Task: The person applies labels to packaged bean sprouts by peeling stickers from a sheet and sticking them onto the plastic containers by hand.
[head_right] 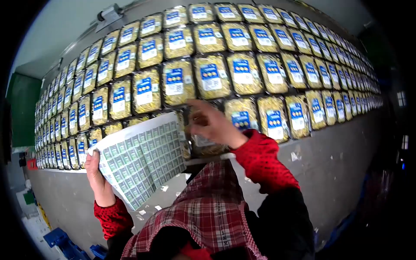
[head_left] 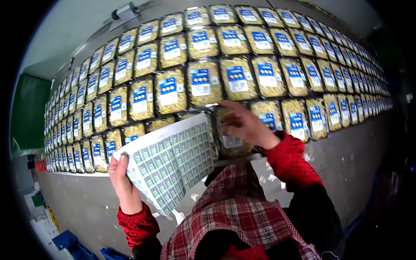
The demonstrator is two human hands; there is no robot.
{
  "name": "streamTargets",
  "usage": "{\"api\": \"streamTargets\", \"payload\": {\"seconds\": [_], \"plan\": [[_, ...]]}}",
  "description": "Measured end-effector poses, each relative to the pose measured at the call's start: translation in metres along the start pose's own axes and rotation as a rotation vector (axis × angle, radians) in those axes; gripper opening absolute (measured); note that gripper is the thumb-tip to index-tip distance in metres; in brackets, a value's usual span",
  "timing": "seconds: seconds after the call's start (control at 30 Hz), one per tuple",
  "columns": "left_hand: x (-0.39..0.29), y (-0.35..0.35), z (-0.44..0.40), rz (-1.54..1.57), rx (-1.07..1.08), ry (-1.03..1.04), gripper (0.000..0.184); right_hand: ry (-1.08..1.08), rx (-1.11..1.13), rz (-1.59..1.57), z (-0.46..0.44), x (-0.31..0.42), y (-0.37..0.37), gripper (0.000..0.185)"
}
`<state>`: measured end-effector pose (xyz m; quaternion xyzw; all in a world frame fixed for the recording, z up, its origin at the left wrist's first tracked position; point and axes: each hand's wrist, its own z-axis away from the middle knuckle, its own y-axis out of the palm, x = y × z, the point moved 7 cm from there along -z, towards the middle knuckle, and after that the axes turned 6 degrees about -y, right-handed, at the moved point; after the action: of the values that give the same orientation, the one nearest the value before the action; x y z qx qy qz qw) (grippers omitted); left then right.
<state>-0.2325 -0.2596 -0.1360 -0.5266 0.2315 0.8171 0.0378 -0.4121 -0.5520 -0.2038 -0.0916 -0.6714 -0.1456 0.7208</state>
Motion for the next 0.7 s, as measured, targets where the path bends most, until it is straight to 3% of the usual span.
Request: {"api": "streamTargets", "payload": {"seconds": [0.07, 0.13, 0.2, 0.27, 0.33, 0.4, 0.47, 0.53, 0.6, 0.63, 0.7], "plan": [[0.005, 0.011, 0.024, 0.061, -0.037, -0.035, 0.021, -0.029, 0.109, 0.002, 0.014, 0.001, 0.025, 0.074], [0.011, 0.02, 0.041, 0.016, -0.095, 0.022, 0.024, -0.015, 0.037, -0.165, 0.025, -0.013, 0.032, 0.073], [0.015, 0.042, 0.061, 0.133, -0.085, -0.077, 0.025, -0.184, -0.095, 0.151, 0.036, -0.002, 0.025, 0.071], [0.018, 0.063, 0.078, 0.243, -0.139, -0.129, 0.027, -0.129, -0.077, 0.053, 0.044, -0.003, 0.02, 0.069], [0.026, 0.075, 0.086, 0.236, -0.13, -0.124, 0.028, -0.077, 0.073, -0.497, 0.054, -0.002, 0.019, 0.062], [0.034, 0.082, 0.092, 0.229, -0.122, -0.116, 0.028, -0.055, 0.068, -0.489, 0.072, 0.006, -0.012, 0.055], [0.04, 0.081, 0.091, -0.059, -0.054, 0.052, 0.026, -0.146, 0.001, -0.41, 0.085, 0.016, -0.055, 0.049], [0.062, 0.081, 0.095, -0.126, -0.101, 0.014, 0.026, -0.132, 0.009, -0.321, 0.106, 0.027, -0.096, 0.044], [0.083, 0.124, 0.114, -0.208, 0.017, 0.045, 0.032, -0.078, 0.03, -0.258, 0.126, 0.037, -0.139, 0.045], [0.089, 0.168, 0.126, -0.248, 0.018, 0.055, 0.039, -0.072, 0.048, -0.257, 0.135, 0.042, -0.161, 0.045], [0.114, 0.195, 0.135, -0.279, -0.027, 0.076, 0.035, -0.134, 0.057, -0.187, 0.149, 0.055, -0.204, 0.047]]}}
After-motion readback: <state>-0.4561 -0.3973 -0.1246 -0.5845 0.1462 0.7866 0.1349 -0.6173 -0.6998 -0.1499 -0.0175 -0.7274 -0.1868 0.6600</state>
